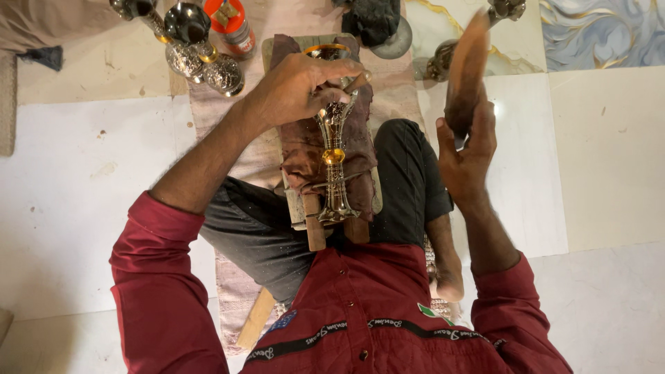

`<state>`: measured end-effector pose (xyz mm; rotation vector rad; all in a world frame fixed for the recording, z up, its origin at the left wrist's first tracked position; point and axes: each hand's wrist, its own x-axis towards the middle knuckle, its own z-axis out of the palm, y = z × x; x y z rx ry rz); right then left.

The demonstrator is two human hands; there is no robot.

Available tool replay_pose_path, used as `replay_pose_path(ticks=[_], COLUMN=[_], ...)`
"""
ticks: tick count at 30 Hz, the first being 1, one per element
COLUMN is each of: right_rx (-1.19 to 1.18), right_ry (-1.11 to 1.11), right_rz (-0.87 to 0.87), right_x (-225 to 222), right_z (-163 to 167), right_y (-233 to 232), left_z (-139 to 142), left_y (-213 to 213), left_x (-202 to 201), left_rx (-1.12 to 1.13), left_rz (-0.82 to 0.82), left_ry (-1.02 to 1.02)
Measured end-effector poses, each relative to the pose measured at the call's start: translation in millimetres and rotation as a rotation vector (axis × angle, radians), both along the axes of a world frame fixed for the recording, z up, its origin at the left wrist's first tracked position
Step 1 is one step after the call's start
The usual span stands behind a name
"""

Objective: The person sits on the floor with an ornate brass vase clamped between their legs and hammers a small punch against the vase's surface using a wooden mallet, repositioning the punch to work different spots of the engraved pattern. They occasionally rotate the vase and resume hammering.

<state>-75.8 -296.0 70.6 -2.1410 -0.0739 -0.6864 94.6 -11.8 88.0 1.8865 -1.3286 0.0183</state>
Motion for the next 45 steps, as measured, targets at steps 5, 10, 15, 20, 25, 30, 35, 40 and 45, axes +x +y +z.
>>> replay_pose_path(ticks=[5,10,15,20,25,30,35,40,45], right_rx=[-0.331,-0.566,-0.08,-0.475,-0.472,-0.518,-0.514,-0.553,0.43], right_ry=[-0.052,-0.079,0.001,0.075,0.275,0.31,0.262,0.215,0.131], right_rz=[-0.03,-0.066,-0.029,-0.028,0.083,0.082,0.049,-0.049,0.175], right_x=[-1.4,-2.9,-6.8,-5.3,-3.7,-2.1,-1.8,5.3,12.9], right_z=[7.7,9.9,3.9,-4.1,-17.5,-23.8,-14.0,-1.0,7.8], right_y=[0.6,3.9,7.0,0.3,5.7,11.4,5.9,-3.8,-10.9], left_z=[-2.1,-5.9,-11.5,-12.6,-7.8,-5.7,-4.4,-2.0,-0.4], left_y=[-0.8,3.3,3.2,8.0,16.9,11.7,9.6,8.5,7.3], left_x=[2.0,2.4,1.5,2.0,1.0,1.6,5.5,4.0,2.9], left_rx=[0.059,0.059,-0.033,-0.105,-0.138,-0.07,-0.006,0.016,-0.036], left_rz=[0.022,0.009,-0.005,0.048,0.014,-0.03,-0.022,-0.01,-0.025], left_ry=[0.035,0.0,-0.003,0.178,0.19,0.14,-0.046,0.026,0.021])
